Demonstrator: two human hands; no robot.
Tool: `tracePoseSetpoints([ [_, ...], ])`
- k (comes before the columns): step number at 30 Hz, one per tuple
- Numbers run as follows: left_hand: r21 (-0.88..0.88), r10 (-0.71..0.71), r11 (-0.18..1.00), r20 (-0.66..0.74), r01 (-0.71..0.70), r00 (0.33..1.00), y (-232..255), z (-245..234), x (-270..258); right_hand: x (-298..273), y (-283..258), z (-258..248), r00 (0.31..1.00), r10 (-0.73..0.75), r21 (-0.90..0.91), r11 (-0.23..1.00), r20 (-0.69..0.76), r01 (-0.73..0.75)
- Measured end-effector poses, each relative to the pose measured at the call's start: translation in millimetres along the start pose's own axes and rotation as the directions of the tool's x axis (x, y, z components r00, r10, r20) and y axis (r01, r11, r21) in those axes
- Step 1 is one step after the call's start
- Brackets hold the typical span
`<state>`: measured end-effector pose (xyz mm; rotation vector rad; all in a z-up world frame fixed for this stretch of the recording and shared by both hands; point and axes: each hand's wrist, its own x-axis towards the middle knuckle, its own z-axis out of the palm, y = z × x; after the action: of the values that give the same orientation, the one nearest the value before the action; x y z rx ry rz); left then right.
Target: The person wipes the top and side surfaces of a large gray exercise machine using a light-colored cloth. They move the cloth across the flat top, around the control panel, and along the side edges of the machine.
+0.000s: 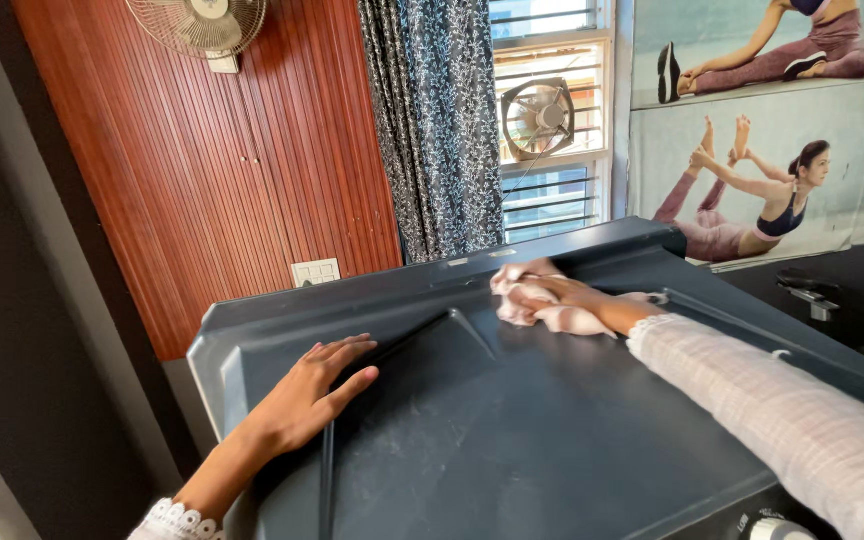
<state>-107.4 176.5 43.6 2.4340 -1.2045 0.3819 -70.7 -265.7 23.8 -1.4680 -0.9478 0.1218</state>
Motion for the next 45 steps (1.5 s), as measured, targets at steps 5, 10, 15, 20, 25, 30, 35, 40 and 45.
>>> tracePoseSetpoints([
  [5, -0.009, -0.036, 0.999, 0.006, 0.036, 0.999, 6.7, -2.7, 1.1, -85.1, -27.3, -100.4, 0.991, -0.112, -0.260, 0.957, 0.070, 0.127],
  [10, -0.032, -0.073, 0.997, -0.023, 0.072, 0.997, 14.9, -8.0, 1.6, -112.2, -53.6, -148.1, 0.866, -0.307, 0.072, 0.950, 0.396, 0.304],
  [15, -0.050, -0.009, 0.999, -0.023, 0.008, 1.000, 15.5, -5.9, 3.0, -126.2, -64.7, -148.7, 0.939, 0.152, -0.553, 0.774, -0.308, -0.307],
  [20, -0.023, -0.064, 0.998, -0.029, 0.064, 0.998, 17.7, -5.0, 4.2, -18.0, -15.1, -138.3, 0.875, 0.031, -0.861, 0.161, -0.484, -0.482],
  [25, 0.029, -0.009, 1.000, -0.098, 0.012, 0.995, 13.5, -0.7, 4.4, 81.5, 19.0, 10.2, 0.911, 0.045, -0.910, 0.050, -0.410, -0.412],
  [30, 0.016, 0.163, 0.987, -0.186, -0.163, 0.969, 0.1, -1.3, 3.0, 119.5, 32.9, 193.0, 0.974, 0.113, -0.957, 0.196, -0.196, -0.216],
  [35, -0.039, 0.061, 0.997, -0.153, -0.068, 0.986, -3.2, -0.4, 2.4, 77.4, -10.4, 276.0, 0.967, 0.256, -0.933, 0.346, -0.011, -0.102],
  [40, -0.054, 0.067, 0.996, -0.015, -0.068, 0.998, 3.8, -5.5, -4.8, -29.0, -68.1, 268.1, 0.913, 0.372, -0.897, 0.325, -0.169, -0.298],
  [45, -0.079, 0.104, 0.992, 0.060, -0.099, 0.993, 12.6, -12.8, -7.3, -177.5, -83.4, 195.0, 0.750, 0.395, -0.819, -0.011, -0.530, -0.573],
])
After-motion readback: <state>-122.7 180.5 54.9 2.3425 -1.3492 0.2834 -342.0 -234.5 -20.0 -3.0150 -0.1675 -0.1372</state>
